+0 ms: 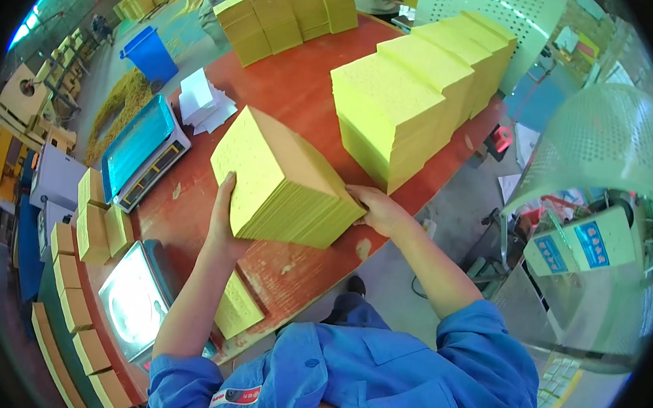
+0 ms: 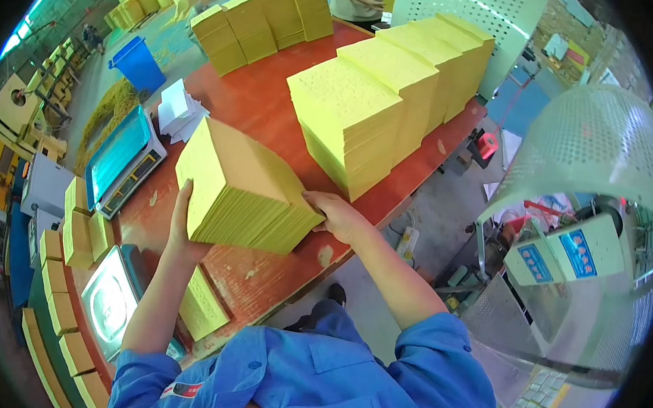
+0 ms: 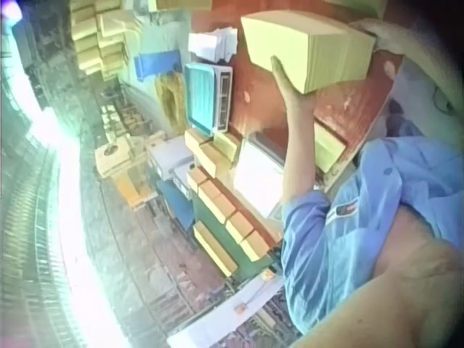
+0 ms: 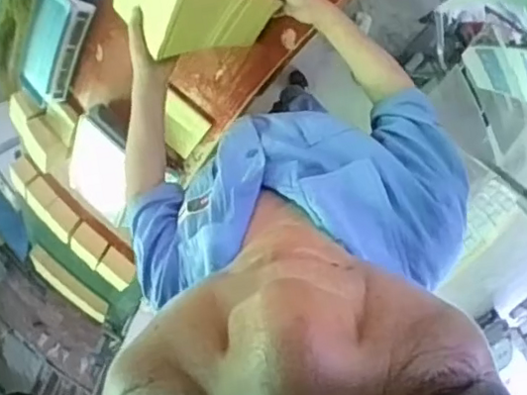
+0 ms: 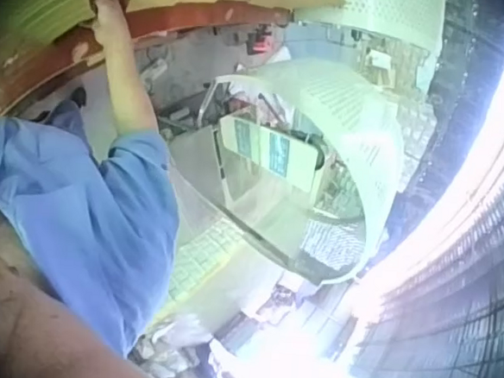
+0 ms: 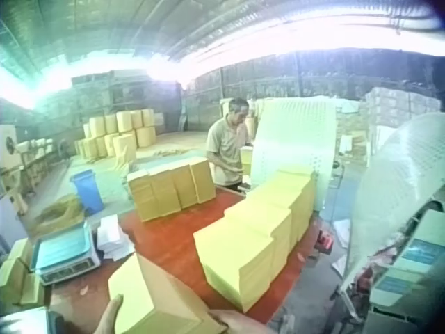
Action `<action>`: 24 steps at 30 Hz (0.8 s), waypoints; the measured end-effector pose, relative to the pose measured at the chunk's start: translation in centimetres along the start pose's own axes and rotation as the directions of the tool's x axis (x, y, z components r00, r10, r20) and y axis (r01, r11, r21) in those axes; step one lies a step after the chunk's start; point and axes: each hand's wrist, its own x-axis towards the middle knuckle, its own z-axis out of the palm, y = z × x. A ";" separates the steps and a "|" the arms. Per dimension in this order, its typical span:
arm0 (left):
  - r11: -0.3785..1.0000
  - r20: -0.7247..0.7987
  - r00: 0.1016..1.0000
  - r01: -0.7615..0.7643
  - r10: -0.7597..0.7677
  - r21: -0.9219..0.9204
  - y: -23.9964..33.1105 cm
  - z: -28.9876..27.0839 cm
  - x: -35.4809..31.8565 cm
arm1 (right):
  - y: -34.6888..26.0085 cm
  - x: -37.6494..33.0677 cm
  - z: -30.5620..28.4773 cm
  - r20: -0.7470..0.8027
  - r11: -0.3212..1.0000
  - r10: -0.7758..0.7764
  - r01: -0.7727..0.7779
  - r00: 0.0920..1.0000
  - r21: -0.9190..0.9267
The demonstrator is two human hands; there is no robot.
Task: The worker weighs stacks of yellow paper blocks on an electronic scale and sorts them on a table or conveyor.
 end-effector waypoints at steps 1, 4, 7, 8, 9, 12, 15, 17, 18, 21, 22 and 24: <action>1.000 0.042 0.999 -0.023 0.022 0.021 -0.2 1.8 0.9 | -0.2 0.3 -1.3 0.010 1.000 0.017 -0.017 1.000 0.007; 0.995 0.079 0.995 -0.061 0.054 0.084 -1.3 6.1 3.2 | 0.2 0.2 -3.7 -0.138 0.999 -0.042 0.043 0.990 0.001; 0.985 0.096 0.994 -0.061 0.045 0.163 -1.9 8.4 4.5 | 1.5 -3.4 -3.3 -0.174 0.949 -0.167 0.207 0.970 0.240; 0.974 0.099 0.994 -0.068 0.047 0.217 -2.1 8.8 4.8 | 1.8 -4.7 -3.0 -0.190 0.931 -0.235 0.277 0.953 0.239; 0.960 0.113 0.993 -0.064 0.035 0.271 -2.7 9.5 4.9 | 2.3 -6.1 -3.1 -0.222 0.906 -0.303 0.352 0.927 0.234; 0.903 0.086 0.996 -0.037 0.000 0.427 -3.8 11.8 4.2 | 2.9 -8.6 -4.8 -0.336 0.892 -0.418 0.452 0.844 0.027; 0.914 0.133 0.991 -0.025 -0.032 0.405 -3.6 11.0 3.9 | 1.5 -9.3 -9.0 -0.397 0.824 -0.565 0.520 0.723 -0.226; 0.928 0.184 0.983 -0.043 -0.028 0.371 -4.2 8.5 4.4 | -0.4 -8.7 -12.2 -0.501 0.773 -0.616 0.590 0.608 -0.234; 0.939 0.249 0.968 -0.104 0.020 0.327 -4.7 7.5 3.9 | -2.2 -8.2 -13.4 -0.596 0.729 -0.622 0.652 0.508 -0.206; 0.837 0.165 0.939 -0.343 0.301 0.427 -9.2 2.7 3.6 | -6.9 -4.1 -21.0 -0.644 0.601 -0.712 0.717 0.279 -0.353; 0.730 0.224 0.898 -0.438 0.378 0.525 -10.8 1.2 3.4 | -8.8 -2.7 -23.7 -0.603 0.532 -0.773 0.719 0.198 -0.446; 0.588 0.252 0.839 -0.523 0.482 0.617 -12.8 -1.0 2.2 | -14.2 0.3 -22.2 -0.783 0.652 -0.616 0.613 0.085 -0.446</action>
